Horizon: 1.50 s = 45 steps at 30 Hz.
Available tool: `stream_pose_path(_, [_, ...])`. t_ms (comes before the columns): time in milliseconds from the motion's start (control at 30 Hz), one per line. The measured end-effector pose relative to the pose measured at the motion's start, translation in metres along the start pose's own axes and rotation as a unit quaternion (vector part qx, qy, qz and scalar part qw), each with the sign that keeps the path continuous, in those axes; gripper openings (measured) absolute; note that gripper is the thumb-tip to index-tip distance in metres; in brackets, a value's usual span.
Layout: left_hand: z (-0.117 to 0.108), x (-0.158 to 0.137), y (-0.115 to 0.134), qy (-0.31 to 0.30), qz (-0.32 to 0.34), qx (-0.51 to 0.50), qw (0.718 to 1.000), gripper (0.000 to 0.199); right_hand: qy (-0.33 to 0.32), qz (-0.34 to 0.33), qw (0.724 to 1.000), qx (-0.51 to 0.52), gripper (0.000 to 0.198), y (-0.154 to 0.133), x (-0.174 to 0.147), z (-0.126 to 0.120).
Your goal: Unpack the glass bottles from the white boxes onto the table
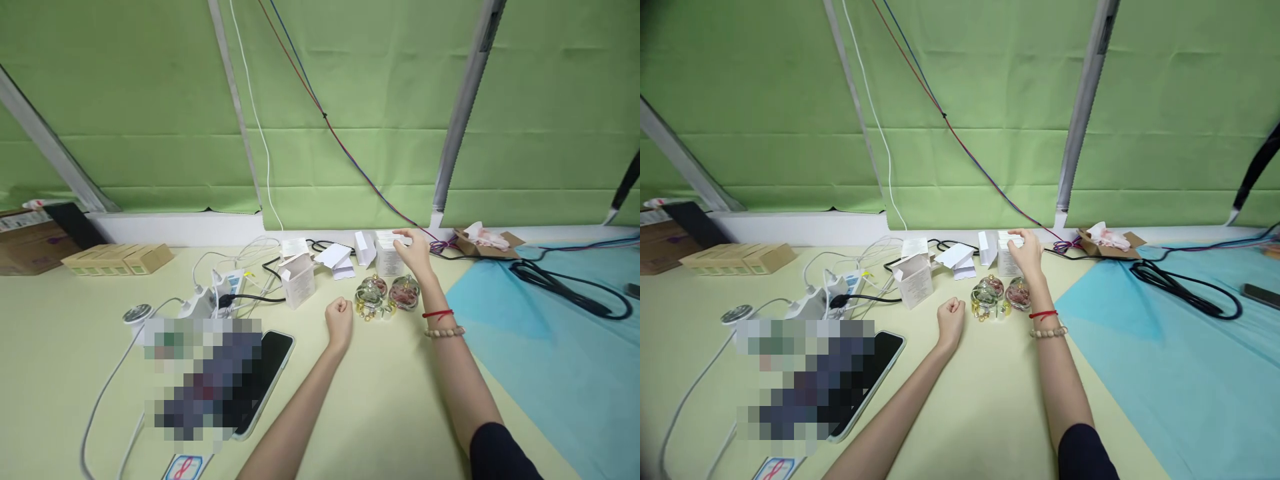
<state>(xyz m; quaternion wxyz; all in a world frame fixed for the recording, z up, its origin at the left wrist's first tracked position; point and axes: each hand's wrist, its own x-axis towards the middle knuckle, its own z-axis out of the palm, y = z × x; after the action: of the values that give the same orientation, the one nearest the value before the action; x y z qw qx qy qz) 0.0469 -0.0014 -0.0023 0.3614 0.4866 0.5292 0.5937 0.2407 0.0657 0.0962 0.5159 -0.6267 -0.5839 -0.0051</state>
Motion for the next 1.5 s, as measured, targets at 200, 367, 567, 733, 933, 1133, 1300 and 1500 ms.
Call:
stream_pose_path(200, [0.001,0.0,0.0,-0.003,-0.01,0.001,1.0,0.033,-0.173,0.004,0.976,-0.133,0.051,0.032,0.001,0.009])
stream_pose_path(367, [0.003,0.0,0.002,-0.002,-0.013,0.006,1.0,0.033,-0.232,0.019,0.952,-0.197,0.056,0.042,0.005,0.004])
stream_pose_path(567, [0.004,-0.003,0.005,-0.013,-0.005,0.0,1.0,0.033,-0.207,0.057,0.954,-0.209,0.052,0.037,0.001,0.008])
stream_pose_path(733, [0.003,-0.002,0.005,-0.011,-0.002,0.004,1.0,0.033,-0.187,0.031,0.969,-0.158,0.036,0.038,-0.002,0.012])
stream_pose_path(933, [0.003,-0.002,0.005,-0.012,-0.004,-0.002,1.0,0.032,-0.172,-0.004,0.97,-0.172,0.044,0.038,-0.002,0.014])
stream_pose_path(1133, [0.003,-0.004,0.005,-0.017,-0.003,-0.005,1.0,0.033,-0.187,0.007,0.965,-0.185,0.048,0.039,-0.005,0.018])
stream_pose_path(1300, [0.003,-0.004,0.006,-0.019,-0.008,-0.007,1.0,0.033,-0.197,-0.003,0.969,-0.146,0.042,0.043,-0.006,0.02])
stream_pose_path(1500, [0.002,-0.005,0.008,-0.024,-0.009,0.001,1.0,0.033,-0.182,-0.003,0.97,-0.161,0.045,0.043,-0.004,0.017])
